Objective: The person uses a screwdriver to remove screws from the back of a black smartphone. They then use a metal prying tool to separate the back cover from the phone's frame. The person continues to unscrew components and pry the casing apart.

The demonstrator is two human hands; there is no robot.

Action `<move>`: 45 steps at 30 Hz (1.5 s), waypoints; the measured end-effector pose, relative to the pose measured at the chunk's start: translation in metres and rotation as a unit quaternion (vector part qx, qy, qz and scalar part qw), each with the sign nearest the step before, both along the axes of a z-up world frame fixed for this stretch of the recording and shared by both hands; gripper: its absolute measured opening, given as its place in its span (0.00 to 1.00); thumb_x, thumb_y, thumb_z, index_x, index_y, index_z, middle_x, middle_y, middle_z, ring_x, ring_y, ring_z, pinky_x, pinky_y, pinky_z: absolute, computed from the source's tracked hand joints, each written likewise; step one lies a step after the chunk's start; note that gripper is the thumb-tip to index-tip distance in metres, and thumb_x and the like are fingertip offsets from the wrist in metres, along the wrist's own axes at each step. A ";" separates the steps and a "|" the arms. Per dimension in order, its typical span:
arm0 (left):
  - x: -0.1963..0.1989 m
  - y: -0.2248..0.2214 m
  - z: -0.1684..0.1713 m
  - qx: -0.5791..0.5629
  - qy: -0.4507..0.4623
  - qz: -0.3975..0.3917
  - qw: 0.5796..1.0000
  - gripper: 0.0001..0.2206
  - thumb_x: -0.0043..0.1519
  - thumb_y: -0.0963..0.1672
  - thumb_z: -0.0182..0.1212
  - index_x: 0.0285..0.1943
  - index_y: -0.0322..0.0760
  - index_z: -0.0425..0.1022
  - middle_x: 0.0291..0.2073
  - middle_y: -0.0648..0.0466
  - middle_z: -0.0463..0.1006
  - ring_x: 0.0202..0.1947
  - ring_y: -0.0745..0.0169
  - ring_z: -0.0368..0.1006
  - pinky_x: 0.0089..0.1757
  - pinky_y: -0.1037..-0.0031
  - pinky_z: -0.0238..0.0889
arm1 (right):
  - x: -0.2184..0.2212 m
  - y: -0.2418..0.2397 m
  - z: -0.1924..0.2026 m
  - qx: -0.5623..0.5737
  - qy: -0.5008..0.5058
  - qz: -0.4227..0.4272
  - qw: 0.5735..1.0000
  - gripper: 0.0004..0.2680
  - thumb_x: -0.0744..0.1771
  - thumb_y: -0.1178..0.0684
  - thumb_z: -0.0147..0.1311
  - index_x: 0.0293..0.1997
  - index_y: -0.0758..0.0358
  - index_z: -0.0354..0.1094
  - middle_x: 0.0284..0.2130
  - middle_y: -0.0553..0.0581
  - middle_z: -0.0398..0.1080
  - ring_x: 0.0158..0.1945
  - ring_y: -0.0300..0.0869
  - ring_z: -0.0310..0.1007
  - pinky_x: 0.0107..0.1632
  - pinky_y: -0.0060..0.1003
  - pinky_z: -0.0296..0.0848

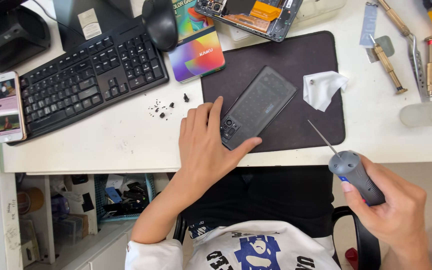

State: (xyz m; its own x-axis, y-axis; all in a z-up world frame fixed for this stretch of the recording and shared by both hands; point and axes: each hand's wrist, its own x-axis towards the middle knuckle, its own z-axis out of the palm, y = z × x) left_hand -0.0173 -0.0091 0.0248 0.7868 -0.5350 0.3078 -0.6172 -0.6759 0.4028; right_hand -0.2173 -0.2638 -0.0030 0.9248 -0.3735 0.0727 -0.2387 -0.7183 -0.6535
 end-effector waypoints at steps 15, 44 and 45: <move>0.068 0.021 0.028 0.027 0.291 -0.121 0.949 0.27 0.45 0.44 0.79 0.54 0.38 0.77 0.34 0.51 0.76 0.35 0.49 0.72 0.38 0.65 0.65 | 0.041 -0.042 0.034 -0.202 0.109 0.196 0.953 0.19 0.59 0.54 0.67 0.52 0.72 0.75 0.27 0.62 0.77 0.23 0.45 0.76 0.26 0.36 0.72; 0.068 0.014 0.012 0.061 0.243 -0.150 0.957 0.33 0.48 0.45 0.79 0.66 0.40 0.75 0.29 0.53 0.66 0.31 0.56 0.62 0.38 0.65 0.59 | 0.047 -0.090 0.000 -0.250 0.206 0.374 0.869 0.28 0.55 0.50 0.68 0.60 0.68 0.70 0.33 0.66 0.78 0.29 0.49 0.81 0.30 0.39 0.77; 0.068 0.014 0.012 0.060 0.241 -0.151 0.957 0.33 0.48 0.45 0.79 0.66 0.40 0.75 0.29 0.53 0.66 0.31 0.56 0.62 0.38 0.65 0.59 | 0.048 -0.090 0.000 -0.250 0.209 0.376 0.867 0.28 0.55 0.49 0.68 0.60 0.68 0.70 0.34 0.66 0.78 0.29 0.49 0.81 0.30 0.39 0.77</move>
